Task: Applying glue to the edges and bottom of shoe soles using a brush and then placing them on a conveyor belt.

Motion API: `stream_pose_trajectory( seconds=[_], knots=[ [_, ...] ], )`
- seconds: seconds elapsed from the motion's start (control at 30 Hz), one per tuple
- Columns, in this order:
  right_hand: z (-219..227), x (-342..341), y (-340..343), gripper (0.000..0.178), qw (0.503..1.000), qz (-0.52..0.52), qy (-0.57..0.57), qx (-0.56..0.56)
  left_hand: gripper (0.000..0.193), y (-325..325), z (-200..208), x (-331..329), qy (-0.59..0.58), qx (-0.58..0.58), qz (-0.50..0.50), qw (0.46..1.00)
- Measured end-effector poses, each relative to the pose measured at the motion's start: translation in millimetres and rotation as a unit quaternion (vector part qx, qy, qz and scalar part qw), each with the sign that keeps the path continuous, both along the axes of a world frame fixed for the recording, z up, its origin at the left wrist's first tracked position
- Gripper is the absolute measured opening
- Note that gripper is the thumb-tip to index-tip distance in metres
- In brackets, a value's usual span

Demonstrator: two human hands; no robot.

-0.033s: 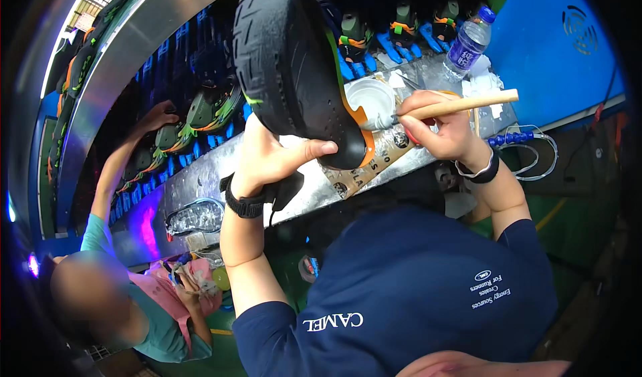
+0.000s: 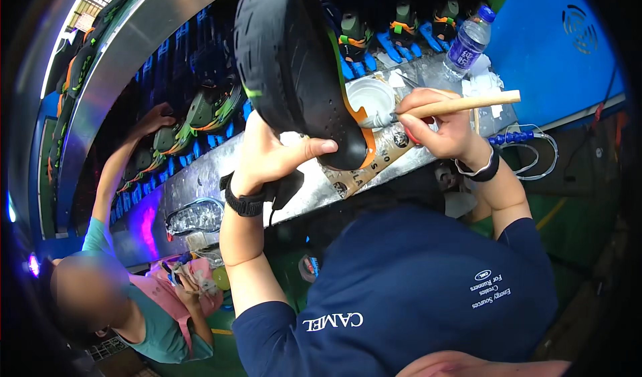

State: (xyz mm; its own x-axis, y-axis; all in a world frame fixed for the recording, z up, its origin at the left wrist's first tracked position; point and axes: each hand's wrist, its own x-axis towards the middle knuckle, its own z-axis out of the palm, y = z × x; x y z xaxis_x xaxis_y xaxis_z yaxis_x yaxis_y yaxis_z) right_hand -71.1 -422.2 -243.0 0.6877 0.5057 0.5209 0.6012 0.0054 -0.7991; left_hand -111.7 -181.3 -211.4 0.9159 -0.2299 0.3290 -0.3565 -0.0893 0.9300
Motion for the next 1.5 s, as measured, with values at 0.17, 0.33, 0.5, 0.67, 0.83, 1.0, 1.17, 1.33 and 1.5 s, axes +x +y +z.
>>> stream_pose_trajectory(
  seconds=[0.17,0.33,0.5,0.67,0.83,1.0,1.17,1.33,1.5],
  knots=[
    [-3.3,5.7,0.4,0.005,0.998,-0.011,-0.064,0.011,0.044,-2.6,5.1,3.4,0.023,-0.010,-0.017,1.000],
    [-8.3,-5.5,-4.7,0.005,1.000,0.011,-0.015,-0.019,0.042,-1.1,6.6,1.0,0.014,0.051,0.038,0.998],
    [-8.8,-17.7,-3.9,0.006,1.000,0.016,-0.003,-0.003,0.025,1.6,4.0,-1.5,-0.057,0.125,0.043,0.990],
    [-15.2,-20.5,-5.8,0.007,0.991,0.020,0.102,0.082,0.028,6.7,-2.8,1.5,-0.070,0.190,0.063,0.977],
    [-16.4,-10.0,-10.7,0.006,0.990,0.014,0.122,0.067,0.046,-0.7,-1.4,8.8,-0.023,0.010,0.007,1.000],
    [-8.5,0.9,-6.6,0.006,0.999,-0.026,-0.037,0.021,0.042,-10.3,-5.5,15.1,0.109,-0.021,-0.029,0.993],
    [-2.3,-0.9,-8.7,0.007,0.998,0.019,-0.058,-0.009,0.042,-8.9,-16.3,21.0,0.119,-0.047,-0.024,0.992],
    [-4.4,-1.0,-3.4,0.005,0.999,0.015,-0.009,-0.032,0.043,-12.2,-15.3,23.3,0.163,-0.067,-0.058,0.983],
    [2.0,15.5,0.1,0.005,0.997,-0.011,-0.074,-0.003,0.044,-13.9,-22.6,20.8,0.178,-0.075,-0.076,0.978]
  ],
)
